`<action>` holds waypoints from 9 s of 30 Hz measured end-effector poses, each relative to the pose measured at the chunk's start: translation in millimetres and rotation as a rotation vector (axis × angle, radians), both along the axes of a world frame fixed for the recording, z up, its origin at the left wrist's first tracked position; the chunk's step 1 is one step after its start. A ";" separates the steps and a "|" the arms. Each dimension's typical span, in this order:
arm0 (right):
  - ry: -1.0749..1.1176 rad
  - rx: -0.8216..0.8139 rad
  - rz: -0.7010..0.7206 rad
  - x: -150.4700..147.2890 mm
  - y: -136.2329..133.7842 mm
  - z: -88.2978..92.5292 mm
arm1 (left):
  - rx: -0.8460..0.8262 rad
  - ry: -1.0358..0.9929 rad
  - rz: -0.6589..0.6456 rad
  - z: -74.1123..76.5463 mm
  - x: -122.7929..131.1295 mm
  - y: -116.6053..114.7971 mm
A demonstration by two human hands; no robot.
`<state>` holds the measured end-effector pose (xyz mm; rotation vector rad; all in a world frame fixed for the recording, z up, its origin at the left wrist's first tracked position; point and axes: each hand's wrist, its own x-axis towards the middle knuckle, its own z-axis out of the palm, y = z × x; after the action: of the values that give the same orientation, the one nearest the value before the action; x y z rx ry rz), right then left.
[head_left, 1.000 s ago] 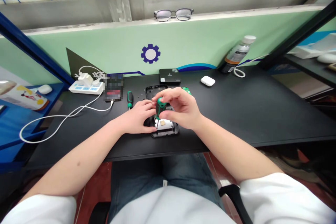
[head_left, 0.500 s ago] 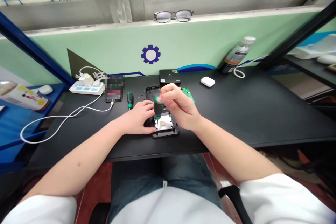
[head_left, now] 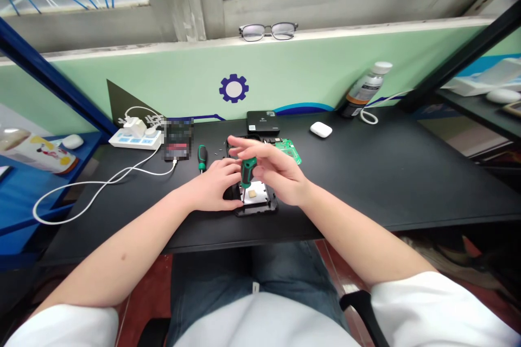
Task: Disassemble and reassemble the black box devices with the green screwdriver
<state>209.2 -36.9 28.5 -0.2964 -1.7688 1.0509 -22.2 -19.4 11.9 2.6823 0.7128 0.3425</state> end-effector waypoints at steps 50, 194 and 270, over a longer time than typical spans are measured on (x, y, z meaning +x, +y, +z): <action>-0.050 0.180 -0.161 5.1 5.6 5.4 | -0.001 -0.025 -0.027 3.2 2.1 -6.4; 0.095 -0.083 -0.168 12.9 12.5 0.7 | 0.206 -0.004 -0.107 -3.5 12.8 -10.9; -0.004 0.206 -0.476 22.3 9.3 -0.9 | -0.044 -0.098 0.231 -19.3 56.2 -17.5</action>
<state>231.6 -27.6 27.6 -0.5567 -1.6794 0.5253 34.0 -36.9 -7.4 2.5268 0.9901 0.5070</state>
